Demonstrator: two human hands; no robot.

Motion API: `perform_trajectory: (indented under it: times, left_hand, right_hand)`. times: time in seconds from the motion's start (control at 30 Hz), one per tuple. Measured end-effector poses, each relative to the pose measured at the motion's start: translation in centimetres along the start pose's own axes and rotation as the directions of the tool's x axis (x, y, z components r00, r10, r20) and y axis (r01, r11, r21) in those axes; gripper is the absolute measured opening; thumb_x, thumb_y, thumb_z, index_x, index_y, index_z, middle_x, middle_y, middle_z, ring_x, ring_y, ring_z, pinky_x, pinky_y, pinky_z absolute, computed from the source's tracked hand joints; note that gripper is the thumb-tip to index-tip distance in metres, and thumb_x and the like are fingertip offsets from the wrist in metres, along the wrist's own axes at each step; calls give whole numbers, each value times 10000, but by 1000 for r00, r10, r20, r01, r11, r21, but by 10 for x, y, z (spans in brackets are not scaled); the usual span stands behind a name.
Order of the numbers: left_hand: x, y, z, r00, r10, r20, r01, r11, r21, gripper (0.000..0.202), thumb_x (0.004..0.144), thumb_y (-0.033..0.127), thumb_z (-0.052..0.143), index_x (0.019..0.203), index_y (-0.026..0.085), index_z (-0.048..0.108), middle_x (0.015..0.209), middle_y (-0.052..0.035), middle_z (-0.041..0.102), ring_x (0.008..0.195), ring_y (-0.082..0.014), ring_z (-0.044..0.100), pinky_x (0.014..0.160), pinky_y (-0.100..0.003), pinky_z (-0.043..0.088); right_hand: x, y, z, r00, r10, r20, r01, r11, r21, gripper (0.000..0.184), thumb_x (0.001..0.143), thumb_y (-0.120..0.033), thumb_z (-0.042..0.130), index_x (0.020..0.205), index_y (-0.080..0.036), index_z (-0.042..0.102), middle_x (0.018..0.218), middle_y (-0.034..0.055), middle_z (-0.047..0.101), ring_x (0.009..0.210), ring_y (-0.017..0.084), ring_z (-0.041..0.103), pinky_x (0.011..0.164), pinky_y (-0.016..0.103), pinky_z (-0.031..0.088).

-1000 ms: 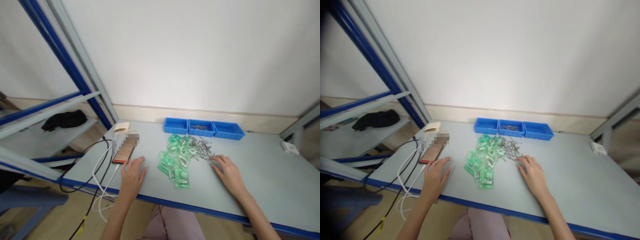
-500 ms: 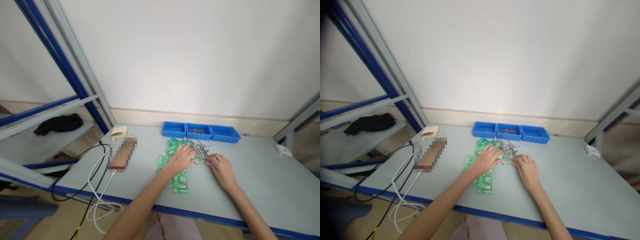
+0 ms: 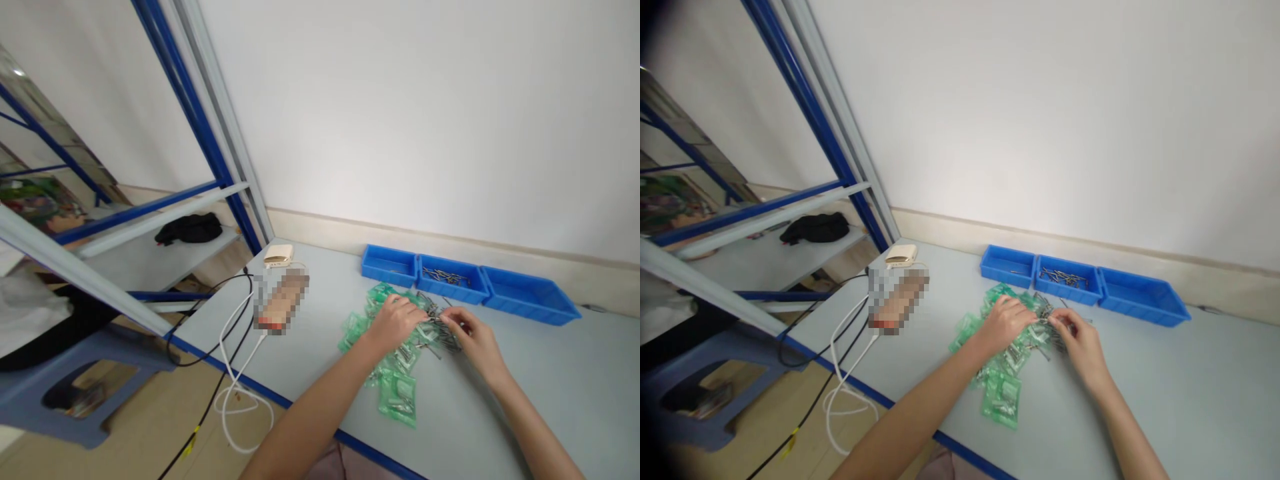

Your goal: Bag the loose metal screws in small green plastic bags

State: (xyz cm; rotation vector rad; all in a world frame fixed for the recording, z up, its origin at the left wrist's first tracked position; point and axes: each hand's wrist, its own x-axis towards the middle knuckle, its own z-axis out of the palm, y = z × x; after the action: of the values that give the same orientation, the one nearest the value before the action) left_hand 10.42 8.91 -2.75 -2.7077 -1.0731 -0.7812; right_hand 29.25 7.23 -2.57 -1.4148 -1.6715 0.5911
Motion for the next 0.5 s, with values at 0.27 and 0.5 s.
perform_trajectory:
  times: [0.27,0.5]
  left_hand:
    - [6,8,3,999,4,53,-2,999,-36,290,977,296,348,874,164,585,766,-15,640,808,-149,583,802,-316,357]
    - [4,8,2,1000,11,5,-10,995,-96,287,982,303,341,964,166,592,833,-28,670,833,-142,603,817,-306,365]
  right_hand:
    - [-13,4,-5,995,-39,-92,28,993,-114,373,749,-557,551,762,-207,680,798,53,708,564,158,553,559,276,445]
    - [-13,-3,-1,999,33,-6,-33,999,-13,338,791,-508,505,727,-204,640,596,18,625,538,163,553,535,255,458]
